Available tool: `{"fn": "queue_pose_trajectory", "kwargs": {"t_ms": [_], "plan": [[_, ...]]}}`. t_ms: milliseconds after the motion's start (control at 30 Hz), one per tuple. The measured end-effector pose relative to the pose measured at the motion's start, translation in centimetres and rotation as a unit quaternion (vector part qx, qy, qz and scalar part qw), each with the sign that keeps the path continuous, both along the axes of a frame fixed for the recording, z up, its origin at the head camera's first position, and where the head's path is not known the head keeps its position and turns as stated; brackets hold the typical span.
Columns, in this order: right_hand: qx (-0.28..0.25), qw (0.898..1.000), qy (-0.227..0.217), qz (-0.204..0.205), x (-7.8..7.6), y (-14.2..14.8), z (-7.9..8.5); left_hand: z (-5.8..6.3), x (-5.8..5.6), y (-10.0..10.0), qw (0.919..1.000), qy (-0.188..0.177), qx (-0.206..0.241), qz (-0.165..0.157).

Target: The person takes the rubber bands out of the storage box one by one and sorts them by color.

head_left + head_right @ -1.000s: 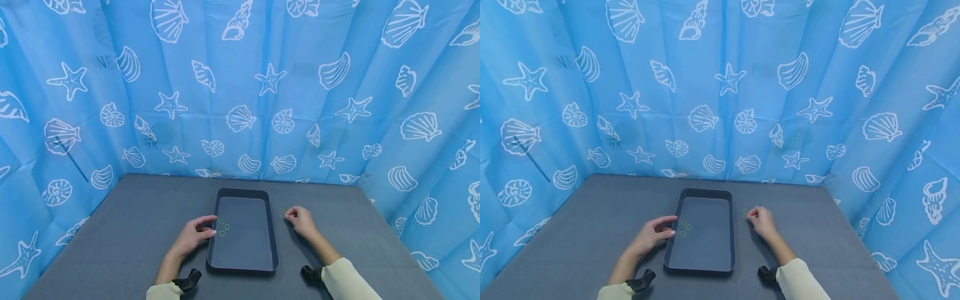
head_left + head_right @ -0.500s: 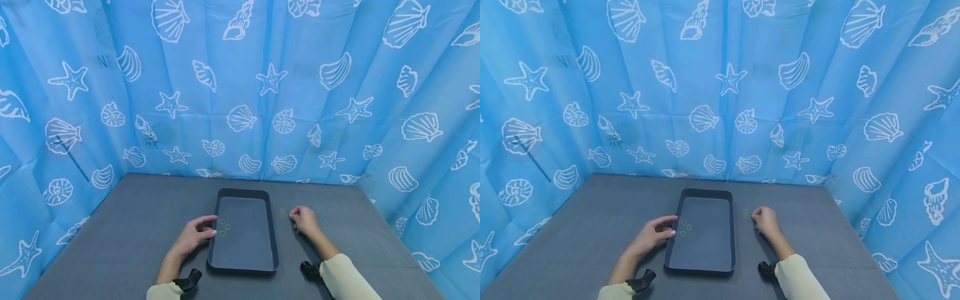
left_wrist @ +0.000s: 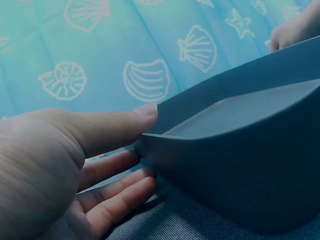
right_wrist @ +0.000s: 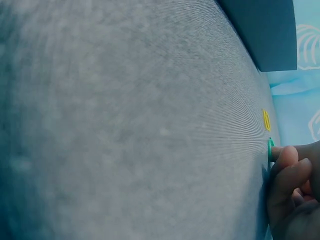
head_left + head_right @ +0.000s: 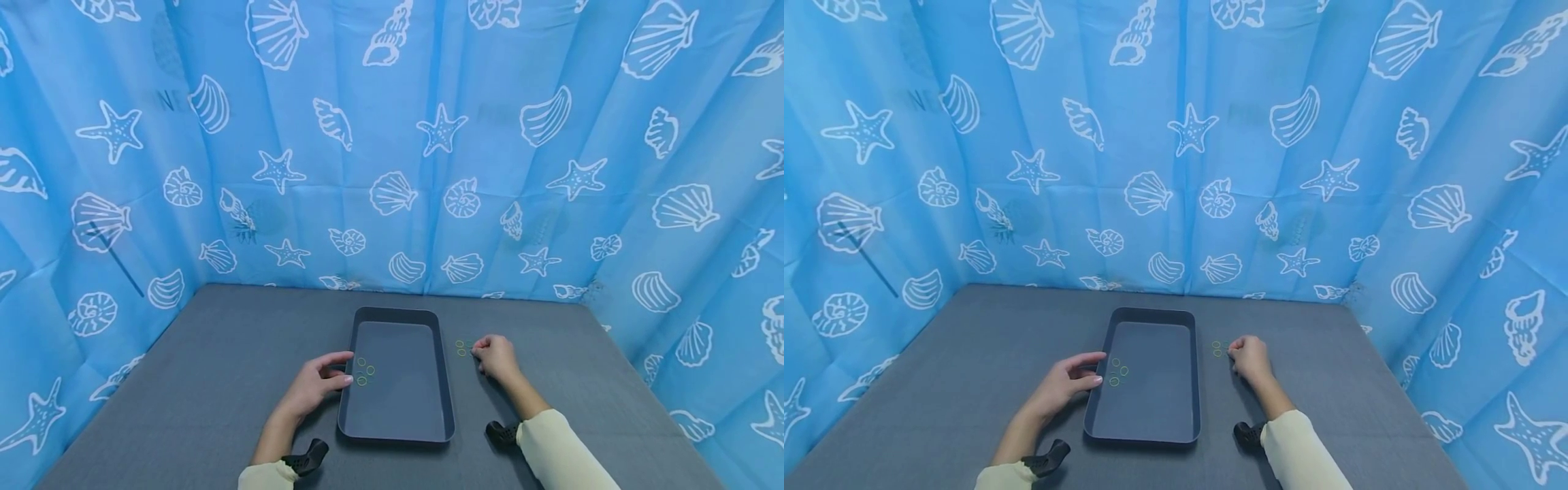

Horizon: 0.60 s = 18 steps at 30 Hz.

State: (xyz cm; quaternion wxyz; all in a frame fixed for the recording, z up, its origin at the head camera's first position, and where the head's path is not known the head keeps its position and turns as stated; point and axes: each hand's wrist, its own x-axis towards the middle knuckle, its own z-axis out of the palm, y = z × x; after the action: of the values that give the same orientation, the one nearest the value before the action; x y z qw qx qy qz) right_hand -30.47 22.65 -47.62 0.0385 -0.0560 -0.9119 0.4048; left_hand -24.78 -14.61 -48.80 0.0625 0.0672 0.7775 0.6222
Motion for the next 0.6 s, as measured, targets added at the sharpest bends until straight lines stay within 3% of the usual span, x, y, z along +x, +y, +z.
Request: {"fn": "queue_pose_trajectory", "kwargs": {"t_ms": [367,600], "plan": [[-0.106,0.994,-0.013,-0.009,0.4,0.5,0.2,0.0,-0.1,-0.1,0.9999,0.006,-0.002,-0.009],[-0.111,0.994,-0.015,0.001,0.2,0.1,1.1,0.0,-0.1,-0.1,0.9999,0.003,0.004,-0.011]]}}
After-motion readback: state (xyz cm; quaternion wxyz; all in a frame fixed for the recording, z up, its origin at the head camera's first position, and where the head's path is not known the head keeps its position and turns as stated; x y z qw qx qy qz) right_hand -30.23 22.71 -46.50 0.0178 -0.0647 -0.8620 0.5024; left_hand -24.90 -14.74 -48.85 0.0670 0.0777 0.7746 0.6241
